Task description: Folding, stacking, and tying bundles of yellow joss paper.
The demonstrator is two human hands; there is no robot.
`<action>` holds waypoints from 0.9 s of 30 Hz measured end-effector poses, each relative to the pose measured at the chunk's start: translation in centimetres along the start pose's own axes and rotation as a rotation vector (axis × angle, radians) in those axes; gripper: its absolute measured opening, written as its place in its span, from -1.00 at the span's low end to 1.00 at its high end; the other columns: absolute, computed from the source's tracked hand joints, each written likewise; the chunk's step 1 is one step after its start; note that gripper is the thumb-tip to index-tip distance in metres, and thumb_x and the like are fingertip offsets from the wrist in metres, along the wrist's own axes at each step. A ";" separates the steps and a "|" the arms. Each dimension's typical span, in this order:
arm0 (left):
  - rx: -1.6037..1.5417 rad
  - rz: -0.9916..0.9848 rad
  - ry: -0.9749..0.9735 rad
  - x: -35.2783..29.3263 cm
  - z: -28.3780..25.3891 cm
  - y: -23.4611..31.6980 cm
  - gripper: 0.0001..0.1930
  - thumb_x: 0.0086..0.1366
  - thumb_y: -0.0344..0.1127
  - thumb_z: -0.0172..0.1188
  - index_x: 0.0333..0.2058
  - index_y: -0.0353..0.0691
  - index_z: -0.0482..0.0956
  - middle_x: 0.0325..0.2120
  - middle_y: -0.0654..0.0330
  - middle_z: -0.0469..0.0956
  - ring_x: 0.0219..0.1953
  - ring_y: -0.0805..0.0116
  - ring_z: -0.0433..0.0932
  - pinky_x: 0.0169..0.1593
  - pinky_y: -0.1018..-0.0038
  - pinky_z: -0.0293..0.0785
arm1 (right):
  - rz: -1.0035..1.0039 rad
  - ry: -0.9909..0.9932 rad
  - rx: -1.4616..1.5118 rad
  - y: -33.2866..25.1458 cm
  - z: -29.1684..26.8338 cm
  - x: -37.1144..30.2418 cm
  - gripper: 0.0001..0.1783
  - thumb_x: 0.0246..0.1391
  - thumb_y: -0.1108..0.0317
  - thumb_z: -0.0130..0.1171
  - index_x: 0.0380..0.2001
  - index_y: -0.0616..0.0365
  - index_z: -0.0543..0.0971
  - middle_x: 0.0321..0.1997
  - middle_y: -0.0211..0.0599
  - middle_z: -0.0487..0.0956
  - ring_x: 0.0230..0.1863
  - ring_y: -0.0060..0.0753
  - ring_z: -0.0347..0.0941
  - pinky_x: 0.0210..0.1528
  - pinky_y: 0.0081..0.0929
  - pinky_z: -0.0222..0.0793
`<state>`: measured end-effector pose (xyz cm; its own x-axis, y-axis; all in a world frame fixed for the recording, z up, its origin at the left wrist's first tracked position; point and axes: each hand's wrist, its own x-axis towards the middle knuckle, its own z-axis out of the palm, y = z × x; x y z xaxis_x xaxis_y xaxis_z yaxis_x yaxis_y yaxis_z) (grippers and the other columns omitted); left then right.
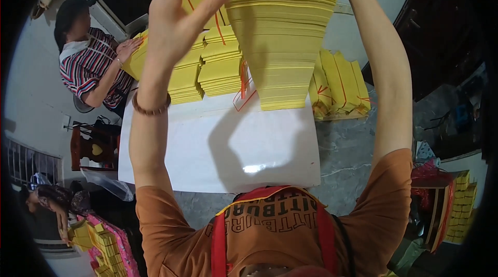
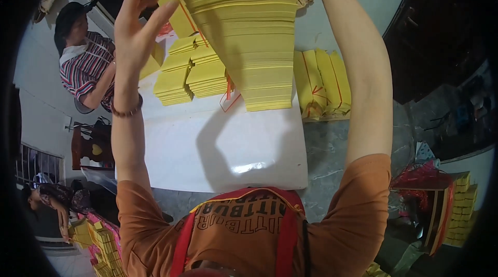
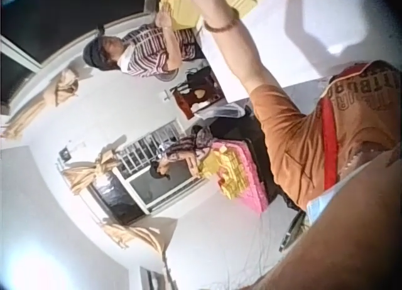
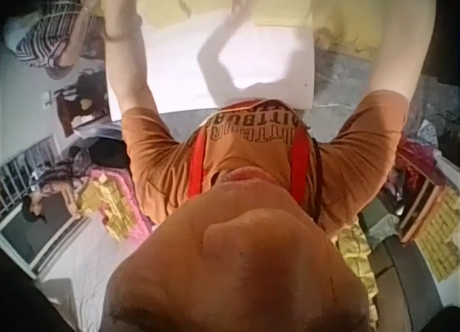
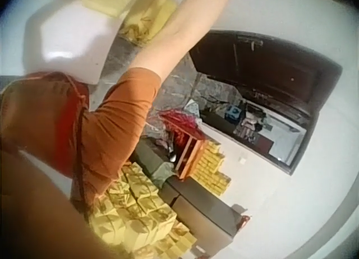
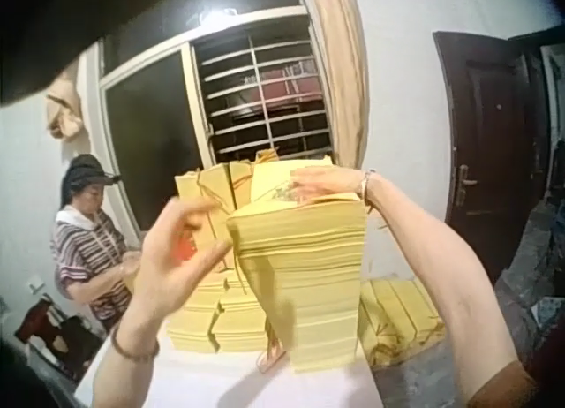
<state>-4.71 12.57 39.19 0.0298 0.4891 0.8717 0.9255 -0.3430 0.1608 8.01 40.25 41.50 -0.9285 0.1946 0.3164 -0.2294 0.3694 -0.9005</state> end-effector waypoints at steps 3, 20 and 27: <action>0.209 0.159 -0.021 2.6 0.5 0.2 -0.61 0.13 -0.27 0.21 -0.07 -0.29 0.42 -0.23 0.23 0.51 -0.19 0.48 0.47 -0.15 0.55 0.40 | 0.051 0.079 0.091 -0.8 2.2 0.0 -0.46 0.11 0.12 0.04 0.09 0.19 0.28 0.06 -0.31 0.38 0.01 -0.48 0.34 0.02 -0.55 0.31; -0.088 -0.261 -0.465 4.1 4.9 -1.2 -0.47 0.08 -0.24 0.27 0.02 -0.25 0.36 -0.17 0.26 0.46 -0.15 0.52 0.43 -0.12 0.59 0.39 | -0.183 0.466 0.422 13.8 4.6 -14.4 -0.24 0.12 -0.25 -0.33 0.22 0.07 0.11 0.28 -0.36 0.13 0.28 -0.36 0.01 0.22 -0.27 -0.09; -0.210 -0.333 -0.408 4.0 5.6 -2.8 -0.46 0.08 -0.10 0.26 0.00 -0.22 0.38 -0.23 0.21 0.49 -0.27 0.47 0.47 -0.22 0.55 0.41 | -0.280 0.442 0.164 16.0 6.9 -14.2 -0.07 -0.03 -0.31 -0.13 0.23 0.17 0.05 0.27 -0.16 0.09 0.31 -0.23 -0.07 0.27 -0.20 -0.17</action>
<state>-5.01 20.00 39.61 -0.0683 0.8543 0.5153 0.8164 -0.2490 0.5210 15.52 37.13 20.53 -0.6219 0.4857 0.6143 -0.5260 0.3221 -0.7871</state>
